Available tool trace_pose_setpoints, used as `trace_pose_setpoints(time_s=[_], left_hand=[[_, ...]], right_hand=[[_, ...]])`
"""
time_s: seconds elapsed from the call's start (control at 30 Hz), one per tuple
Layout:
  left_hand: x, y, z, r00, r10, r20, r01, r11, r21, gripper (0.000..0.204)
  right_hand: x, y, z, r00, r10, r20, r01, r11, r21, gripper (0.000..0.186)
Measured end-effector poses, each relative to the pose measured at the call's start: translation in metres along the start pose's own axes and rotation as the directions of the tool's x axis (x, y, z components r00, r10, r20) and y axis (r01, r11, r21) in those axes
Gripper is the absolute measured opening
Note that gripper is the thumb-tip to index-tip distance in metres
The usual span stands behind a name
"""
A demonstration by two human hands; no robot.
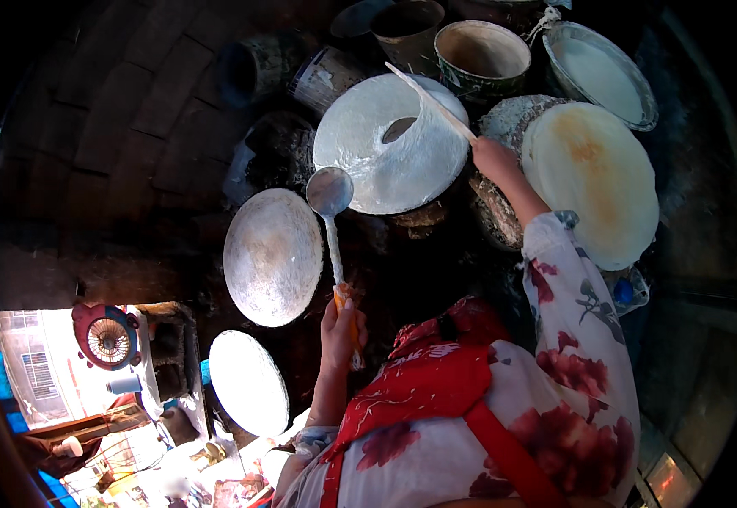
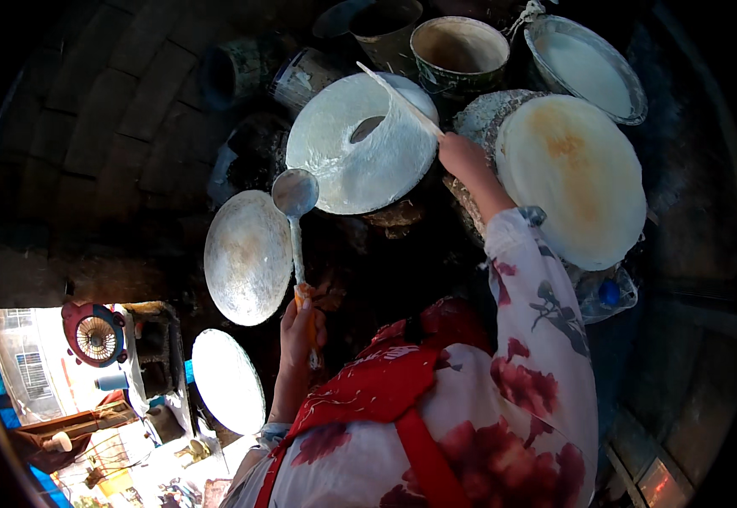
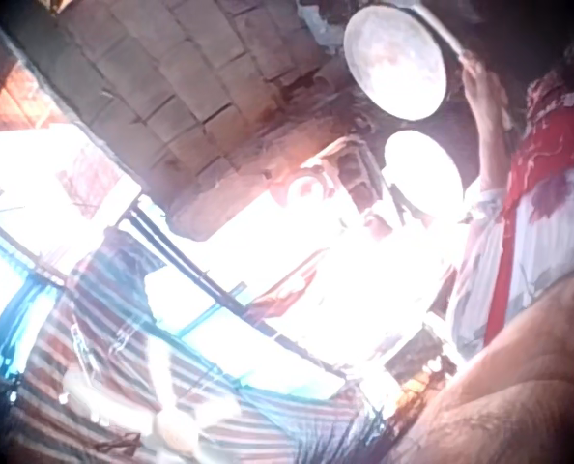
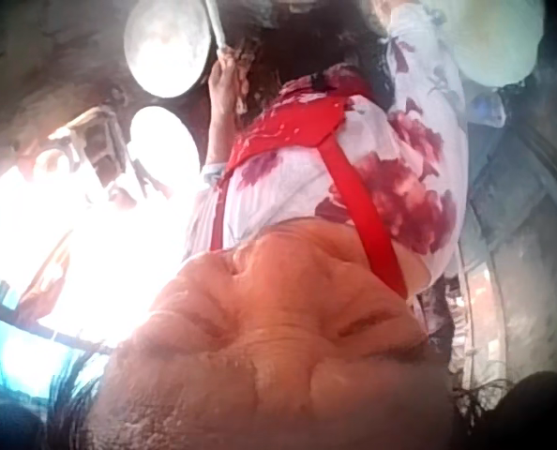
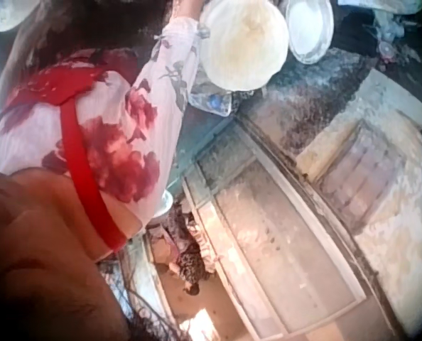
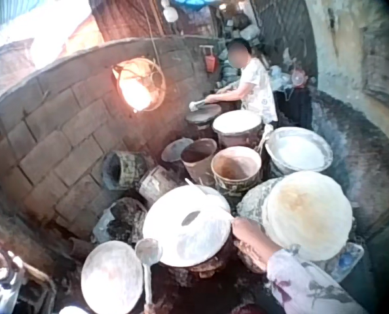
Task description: The person spreads batter onto a heated griddle with a stick, flips the resulting flatbread with a thin tool, and removes it by hand. They repeat this process across several griddles and wipe a griddle clean between uses.
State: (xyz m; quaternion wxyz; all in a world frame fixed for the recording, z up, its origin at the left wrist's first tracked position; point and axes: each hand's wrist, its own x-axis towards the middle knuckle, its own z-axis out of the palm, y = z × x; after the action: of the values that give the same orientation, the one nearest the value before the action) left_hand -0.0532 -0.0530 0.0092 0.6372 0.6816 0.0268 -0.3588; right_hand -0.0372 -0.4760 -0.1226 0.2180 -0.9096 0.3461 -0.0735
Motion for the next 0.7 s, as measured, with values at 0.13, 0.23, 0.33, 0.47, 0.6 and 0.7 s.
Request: trace_pose_setpoints(time_s=[0.13, 0.23, 0.33, 0.47, 0.6, 0.7], left_hand=[[0.004, -0.002, 0.004, 1.0, 0.01, -0.028, -0.011, 0.999, -0.051, 0.027], [0.005, -0.007, -0.006, 0.999, 0.006, -0.033, -0.009, 0.996, -0.094, 0.027], [0.011, -0.007, -0.007, 1.0, 0.013, -0.012, -0.014, 0.995, -0.097, 0.027], [0.022, 0.005, 0.0, 0.999, -0.002, 0.033, 0.004, 0.998, -0.067, 0.027], [0.025, 0.02, 0.009, 0.999, -0.007, 0.048, 0.01, 0.998, -0.061, 0.026], [0.035, 0.027, 0.013, 0.997, 0.018, 0.079, -0.017, 1.0, -0.017, 0.026]], right_hand=[[-0.017, -0.041, 0.002, 0.971, -0.214, 0.111, 0.217, 0.976, -0.012, 0.025], [-0.083, -0.052, -0.024, 0.98, -0.177, 0.087, 0.171, 0.983, 0.071, 0.021], [-0.106, 0.003, -0.013, 0.998, 0.066, -0.002, -0.066, 0.994, 0.087, 0.02], [-0.113, -0.019, 0.02, 1.0, -0.012, 0.02, 0.01, 0.994, 0.111, 0.021], [-0.096, -0.043, -0.007, 0.981, -0.166, 0.098, 0.162, 0.986, 0.047, 0.018], [-0.067, -0.014, -0.022, 0.996, -0.081, 0.044, 0.077, 0.993, 0.085, 0.018]])
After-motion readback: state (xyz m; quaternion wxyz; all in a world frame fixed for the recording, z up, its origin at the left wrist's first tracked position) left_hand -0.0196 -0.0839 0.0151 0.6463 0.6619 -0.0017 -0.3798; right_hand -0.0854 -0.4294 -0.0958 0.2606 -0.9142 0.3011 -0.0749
